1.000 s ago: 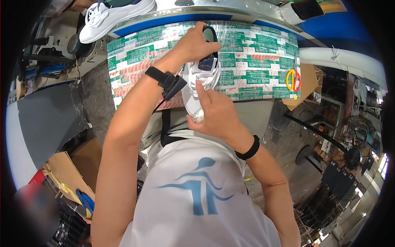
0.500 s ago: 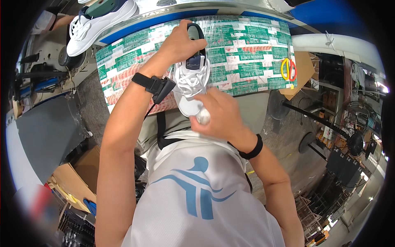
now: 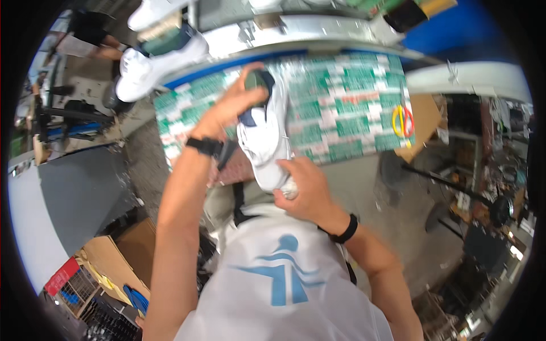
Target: Assembling shoe components on a factory production line.
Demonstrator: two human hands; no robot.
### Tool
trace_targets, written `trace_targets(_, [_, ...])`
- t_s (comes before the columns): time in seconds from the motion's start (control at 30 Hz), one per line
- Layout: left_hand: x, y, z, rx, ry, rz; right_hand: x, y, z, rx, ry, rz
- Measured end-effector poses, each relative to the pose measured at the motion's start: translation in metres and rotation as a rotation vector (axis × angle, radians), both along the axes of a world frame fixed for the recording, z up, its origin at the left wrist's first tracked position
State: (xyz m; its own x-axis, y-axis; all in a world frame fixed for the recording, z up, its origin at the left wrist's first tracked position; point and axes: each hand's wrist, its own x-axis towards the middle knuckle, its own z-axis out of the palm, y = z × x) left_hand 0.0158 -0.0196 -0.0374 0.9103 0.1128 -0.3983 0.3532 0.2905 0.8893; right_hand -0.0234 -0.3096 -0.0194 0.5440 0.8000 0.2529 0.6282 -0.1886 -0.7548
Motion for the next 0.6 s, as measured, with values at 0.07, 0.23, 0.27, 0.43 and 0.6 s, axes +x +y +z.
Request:
trace_targets(0.07, [-0.028,-0.011,0.021,-0.124,0.149,0.253,-0.009,0.020,-0.036,-0.028,0.229,-0.408])
trace_targets(0.23, [-0.101,-0.033,-0.034,-0.101,-0.040,0.276,0.005,0.015,-0.035,-0.250,0.281,-0.286])
trace_targets(0.27, [-0.116,-0.044,-0.053,0.305,0.141,0.270,0.004,0.015,-0.033,-0.232,0.271,-0.274])
trace_targets(0.43, [-0.090,-0.057,-0.007,0.058,0.155,0.436,0.019,0.026,-0.023,-0.125,0.346,-0.082])
trace_targets(0.6, [-0.117,-0.017,0.055,0.112,0.108,0.503,0.063,0.040,-0.029,-0.021,-0.046,-0.172])
